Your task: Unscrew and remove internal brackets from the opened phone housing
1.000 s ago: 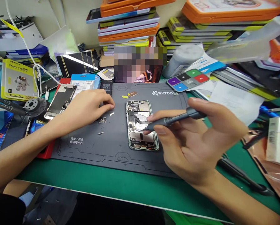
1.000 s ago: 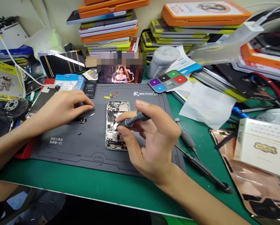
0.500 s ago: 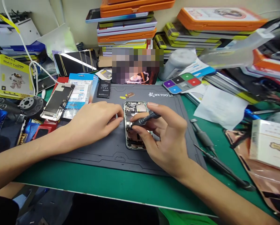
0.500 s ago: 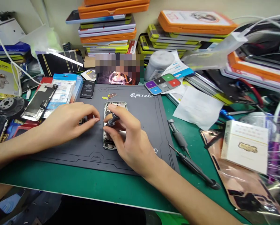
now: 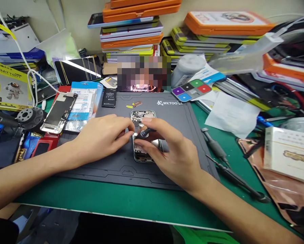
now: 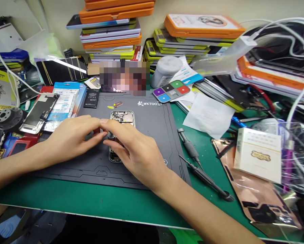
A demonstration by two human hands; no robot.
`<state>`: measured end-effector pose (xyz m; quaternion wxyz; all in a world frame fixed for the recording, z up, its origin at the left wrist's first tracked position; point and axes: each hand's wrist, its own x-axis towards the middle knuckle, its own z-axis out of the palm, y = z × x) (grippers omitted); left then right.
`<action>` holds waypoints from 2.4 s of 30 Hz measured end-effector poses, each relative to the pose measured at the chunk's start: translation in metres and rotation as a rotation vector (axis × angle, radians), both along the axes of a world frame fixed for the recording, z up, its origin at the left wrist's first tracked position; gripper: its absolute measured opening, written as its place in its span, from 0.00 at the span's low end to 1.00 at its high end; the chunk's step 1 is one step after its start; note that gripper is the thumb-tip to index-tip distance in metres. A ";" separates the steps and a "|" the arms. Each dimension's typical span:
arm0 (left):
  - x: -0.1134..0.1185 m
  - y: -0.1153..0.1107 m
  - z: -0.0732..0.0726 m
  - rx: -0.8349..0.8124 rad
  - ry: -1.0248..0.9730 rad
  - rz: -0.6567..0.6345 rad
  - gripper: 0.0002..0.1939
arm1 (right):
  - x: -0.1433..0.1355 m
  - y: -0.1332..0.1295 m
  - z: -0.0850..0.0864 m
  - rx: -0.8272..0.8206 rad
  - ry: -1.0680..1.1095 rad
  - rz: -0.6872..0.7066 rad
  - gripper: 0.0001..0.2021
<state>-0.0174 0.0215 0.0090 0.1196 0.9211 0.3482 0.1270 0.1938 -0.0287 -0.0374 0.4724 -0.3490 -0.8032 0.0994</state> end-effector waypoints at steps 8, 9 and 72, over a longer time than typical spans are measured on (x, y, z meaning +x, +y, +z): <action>-0.001 0.000 -0.001 0.022 0.021 0.021 0.07 | 0.002 -0.002 -0.003 0.018 0.049 0.053 0.38; -0.001 0.000 -0.001 0.016 0.024 0.016 0.06 | 0.002 -0.003 -0.004 0.004 0.046 0.045 0.38; -0.003 0.002 -0.007 -0.012 0.065 -0.081 0.05 | 0.004 -0.005 -0.011 -0.124 0.178 0.078 0.37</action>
